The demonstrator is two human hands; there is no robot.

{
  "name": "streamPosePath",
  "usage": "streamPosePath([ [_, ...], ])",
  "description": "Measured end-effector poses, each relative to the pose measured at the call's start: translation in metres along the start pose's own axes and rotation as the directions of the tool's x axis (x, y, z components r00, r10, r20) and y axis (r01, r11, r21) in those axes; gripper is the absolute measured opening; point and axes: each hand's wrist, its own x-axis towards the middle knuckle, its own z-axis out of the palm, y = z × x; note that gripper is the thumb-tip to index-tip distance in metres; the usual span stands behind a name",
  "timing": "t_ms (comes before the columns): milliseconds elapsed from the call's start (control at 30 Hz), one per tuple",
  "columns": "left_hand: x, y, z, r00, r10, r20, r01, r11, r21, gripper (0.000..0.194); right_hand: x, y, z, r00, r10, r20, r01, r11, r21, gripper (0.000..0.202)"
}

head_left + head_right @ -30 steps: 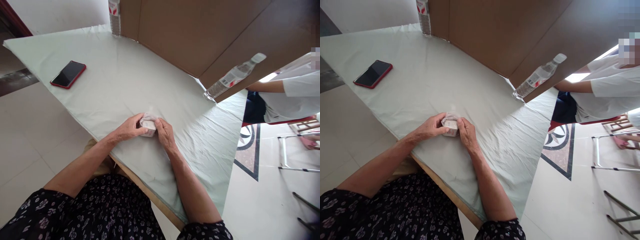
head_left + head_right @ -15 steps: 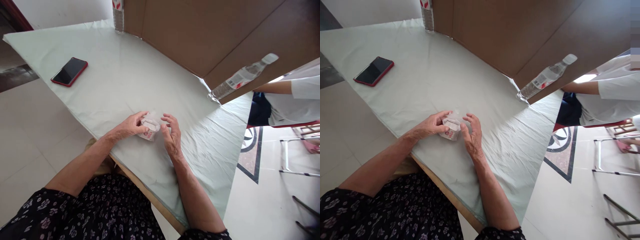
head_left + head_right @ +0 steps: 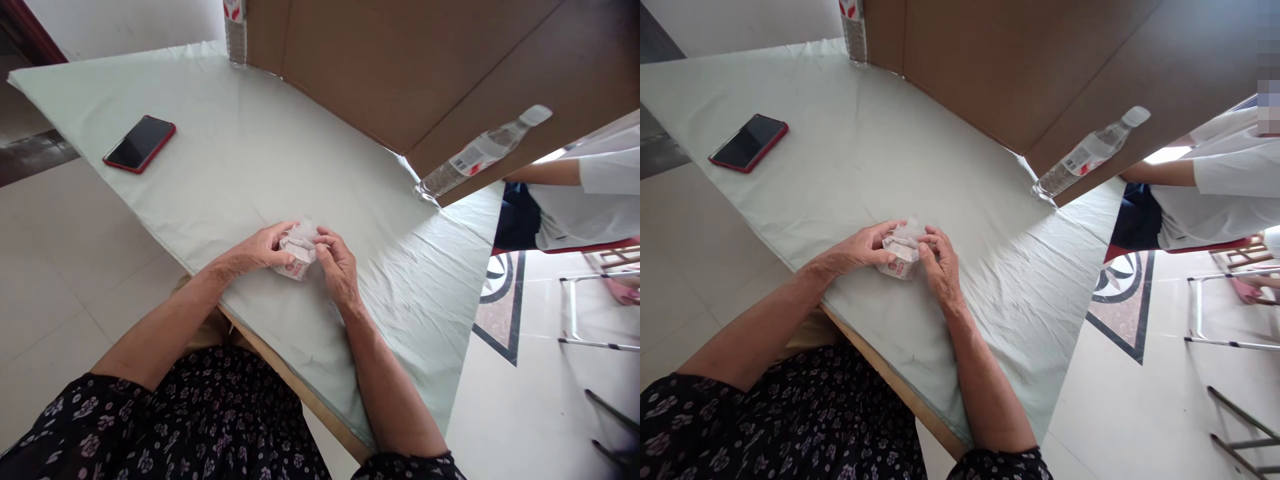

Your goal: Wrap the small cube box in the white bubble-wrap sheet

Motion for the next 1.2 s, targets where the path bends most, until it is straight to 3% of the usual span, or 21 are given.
streamPosePath([
  [233, 0.000, -0.003, 0.001, 1.000, 0.028, 0.012, -0.028, 0.999, 0.023, 0.087, 0.006, -0.004, 0.009, 0.999, 0.052, -0.012, -0.050, 0.993, 0.111, 0.025],
  [333, 0.000, -0.002, 0.002, 1.000, 0.015, 0.002, -0.015, 1.000, 0.023, 0.088, 0.006, -0.003, 0.006, 0.993, 0.114, -0.012, -0.108, 0.969, 0.221, 0.043],
  [400, 0.000, -0.001, 0.003, 1.000, 0.001, -0.010, -0.001, 1.000, 0.015, 0.091, 0.003, -0.002, 0.000, 0.988, 0.145, 0.058, -0.155, 0.956, 0.249, 0.061],
  [500, 0.001, -0.001, 0.006, 0.999, -0.001, -0.054, 0.003, 0.999, 0.034, 0.086, -0.002, -0.001, -0.002, 0.978, 0.151, 0.144, -0.177, 0.966, 0.189, 0.078],
  [567, 0.001, -0.002, 0.009, 0.994, 0.008, -0.111, 0.000, 0.997, 0.071, 0.082, -0.006, -0.001, 0.001, 0.983, 0.149, 0.106, -0.162, 0.979, 0.120, 0.082],
  [700, 0.002, -0.004, 0.010, 0.979, 0.034, -0.199, -0.001, 0.986, 0.165, 0.079, -0.012, -0.006, 0.013, 0.982, 0.187, 0.012, -0.188, 0.980, 0.072, 0.077],
  [933, -0.005, 0.001, 0.003, 0.996, 0.005, -0.092, 0.000, 0.999, 0.047, 0.087, -0.012, -0.009, 0.009, 0.978, 0.206, 0.013, -0.207, 0.977, 0.046, 0.074],
  [1200, -0.003, 0.005, 0.003, 0.996, -0.033, -0.085, 0.037, 0.998, 0.041, 0.083, 0.030, -0.013, 0.000, 0.951, 0.293, 0.096, -0.307, 0.929, 0.209, 0.051],
])
